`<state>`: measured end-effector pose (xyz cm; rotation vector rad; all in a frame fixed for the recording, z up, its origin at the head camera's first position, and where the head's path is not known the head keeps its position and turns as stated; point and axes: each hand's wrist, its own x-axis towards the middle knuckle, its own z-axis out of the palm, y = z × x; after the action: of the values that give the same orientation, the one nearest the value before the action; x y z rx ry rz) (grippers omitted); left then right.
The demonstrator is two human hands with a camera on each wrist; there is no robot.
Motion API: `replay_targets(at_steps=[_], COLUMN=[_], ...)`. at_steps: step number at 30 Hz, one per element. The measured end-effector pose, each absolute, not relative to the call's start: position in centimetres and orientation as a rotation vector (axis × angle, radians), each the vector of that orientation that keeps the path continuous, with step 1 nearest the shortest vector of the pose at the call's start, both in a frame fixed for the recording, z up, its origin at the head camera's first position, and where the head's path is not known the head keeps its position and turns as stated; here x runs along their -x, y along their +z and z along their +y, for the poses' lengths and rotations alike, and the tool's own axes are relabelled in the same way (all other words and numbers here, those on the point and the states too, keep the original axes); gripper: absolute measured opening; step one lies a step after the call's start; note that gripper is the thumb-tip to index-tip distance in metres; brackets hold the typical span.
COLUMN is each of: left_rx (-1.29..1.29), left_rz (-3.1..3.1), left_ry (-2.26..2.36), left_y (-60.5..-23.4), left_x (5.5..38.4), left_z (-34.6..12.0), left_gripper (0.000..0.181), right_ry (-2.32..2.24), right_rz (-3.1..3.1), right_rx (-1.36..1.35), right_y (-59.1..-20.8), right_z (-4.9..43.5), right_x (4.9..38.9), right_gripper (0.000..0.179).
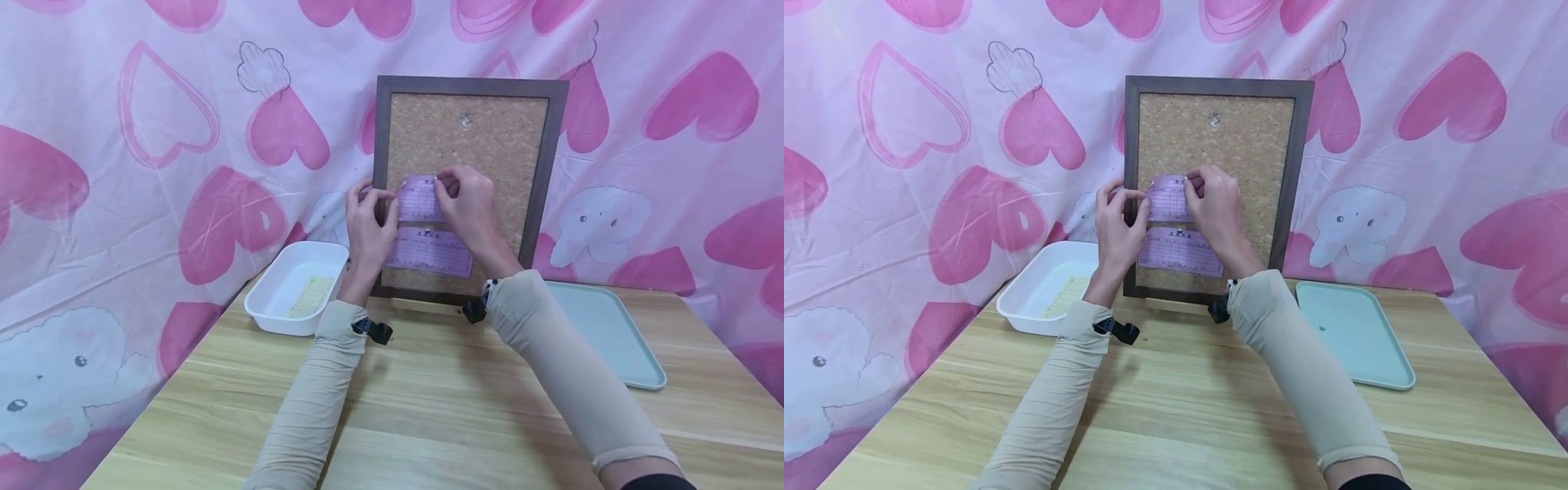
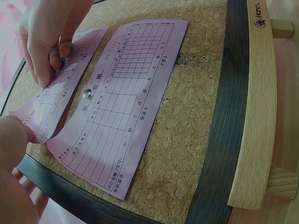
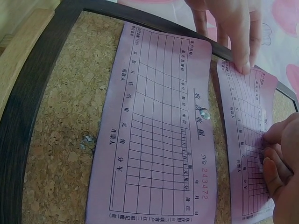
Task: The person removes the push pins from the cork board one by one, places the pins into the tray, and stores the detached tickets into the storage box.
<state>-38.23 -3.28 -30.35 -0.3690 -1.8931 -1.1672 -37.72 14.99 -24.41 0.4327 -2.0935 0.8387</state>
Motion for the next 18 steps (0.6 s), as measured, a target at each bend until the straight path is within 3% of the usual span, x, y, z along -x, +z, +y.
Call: replay_targets(at_steps=[18], left_rx=[0.373], left_rz=[-1.867], left_ry=[-1.177], left_y=[-30.46], left_x=[38.32], left_z=[-3.33], left_gripper=[0.015], right_ry=[0.815], right_rz=[-2.075], right_rx=[-0.437], right_y=[-24.66], right_z=[14.91], right_x=[38.01], right_gripper=[0.014])
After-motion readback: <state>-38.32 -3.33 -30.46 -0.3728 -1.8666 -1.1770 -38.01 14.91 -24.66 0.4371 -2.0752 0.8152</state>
